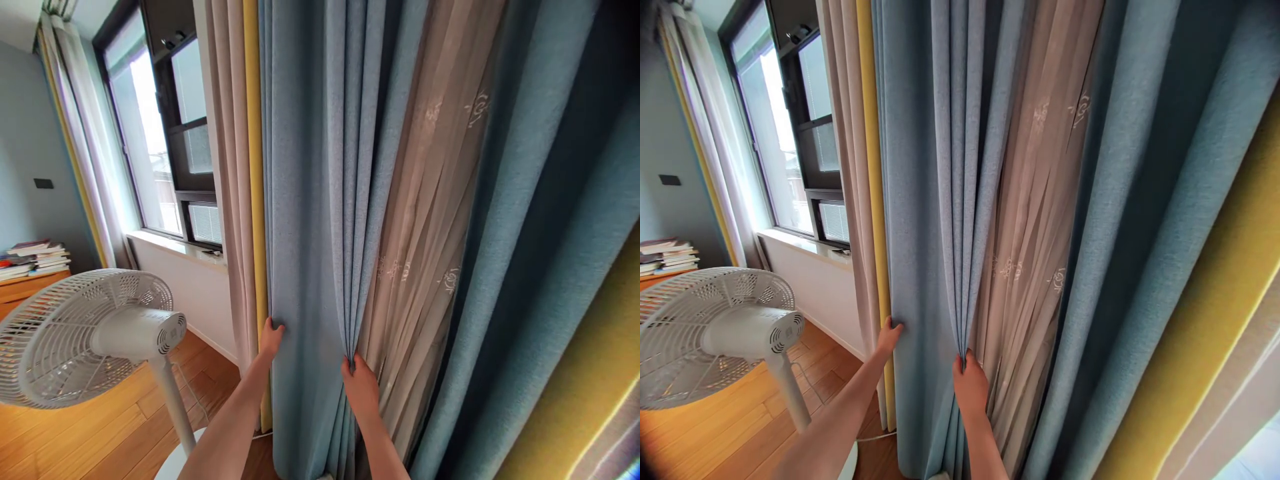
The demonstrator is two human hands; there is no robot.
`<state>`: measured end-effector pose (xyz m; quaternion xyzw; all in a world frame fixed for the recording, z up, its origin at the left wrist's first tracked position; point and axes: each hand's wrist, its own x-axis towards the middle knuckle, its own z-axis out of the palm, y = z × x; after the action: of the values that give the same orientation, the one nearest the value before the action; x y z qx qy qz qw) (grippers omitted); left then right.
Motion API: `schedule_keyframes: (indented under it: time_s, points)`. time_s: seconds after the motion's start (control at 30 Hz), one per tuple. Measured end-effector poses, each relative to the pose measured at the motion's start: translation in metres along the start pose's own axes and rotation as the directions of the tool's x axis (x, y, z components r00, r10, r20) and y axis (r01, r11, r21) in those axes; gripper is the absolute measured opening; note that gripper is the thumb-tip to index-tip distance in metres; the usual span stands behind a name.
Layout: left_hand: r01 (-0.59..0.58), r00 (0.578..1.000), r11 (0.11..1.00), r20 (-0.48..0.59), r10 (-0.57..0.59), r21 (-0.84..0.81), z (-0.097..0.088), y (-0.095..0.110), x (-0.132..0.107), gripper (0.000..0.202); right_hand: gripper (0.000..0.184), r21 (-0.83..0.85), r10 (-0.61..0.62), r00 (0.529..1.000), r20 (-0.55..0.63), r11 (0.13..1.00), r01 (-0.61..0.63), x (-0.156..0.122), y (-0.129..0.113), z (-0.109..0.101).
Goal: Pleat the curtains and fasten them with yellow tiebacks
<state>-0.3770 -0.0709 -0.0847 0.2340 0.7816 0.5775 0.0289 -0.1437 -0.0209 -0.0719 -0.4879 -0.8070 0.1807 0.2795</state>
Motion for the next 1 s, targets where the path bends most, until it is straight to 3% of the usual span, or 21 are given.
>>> schedule_keyframes:
  time_s: [0.17, 0.43, 0.63, 0.73, 0.83, 0.97, 1.0]
  points:
    - [-0.081, 0.994, 0.996, 0.078, 0.083, -0.020, 0.010, 0.002, -0.040, 0.017, 0.030, -0.032, -0.005, 0.999, 0.046, 0.999, 0.006, 0.004, -0.008, 0.007]
    - [-0.196, 0.960, 0.974, 0.178, 0.214, -0.111, 0.047, 0.022, -0.105, 0.012, 0.033, -0.089, -0.017, 0.998, 0.067, 0.996, 0.023, 0.008, -0.016, 0.018]
    - [-0.188, 0.941, 0.964, 0.247, 0.232, -0.190, 0.052, 0.030, -0.126, 0.005, 0.028, -0.035, -0.043, 0.995, 0.085, 0.998, 0.046, 0.003, -0.015, 0.014]
    - [-0.238, 0.921, 0.955, 0.269, 0.280, -0.179, 0.050, 0.030, -0.135, 0.013, 0.030, 0.020, -0.050, 0.994, 0.100, 0.999, 0.048, 0.001, -0.015, 0.011]
    - [-0.320, 0.879, 0.932, 0.313, 0.360, -0.173, 0.048, 0.028, -0.143, 0.025, 0.037, 0.034, -0.060, 0.994, 0.088, 0.998, 0.057, 0.001, -0.017, 0.008]
    - [-0.456, 0.773, 0.866, 0.390, 0.500, -0.206, 0.037, 0.020, -0.141, 0.042, 0.037, -0.026, -0.022, 0.997, 0.068, 0.999, 0.024, 0.005, -0.016, 0.006]
    - [-0.473, 0.785, 0.862, 0.358, 0.506, -0.181, 0.033, 0.018, -0.136, 0.044, 0.036, -0.050, -0.009, 0.998, 0.063, 0.999, 0.012, 0.006, -0.016, 0.006]
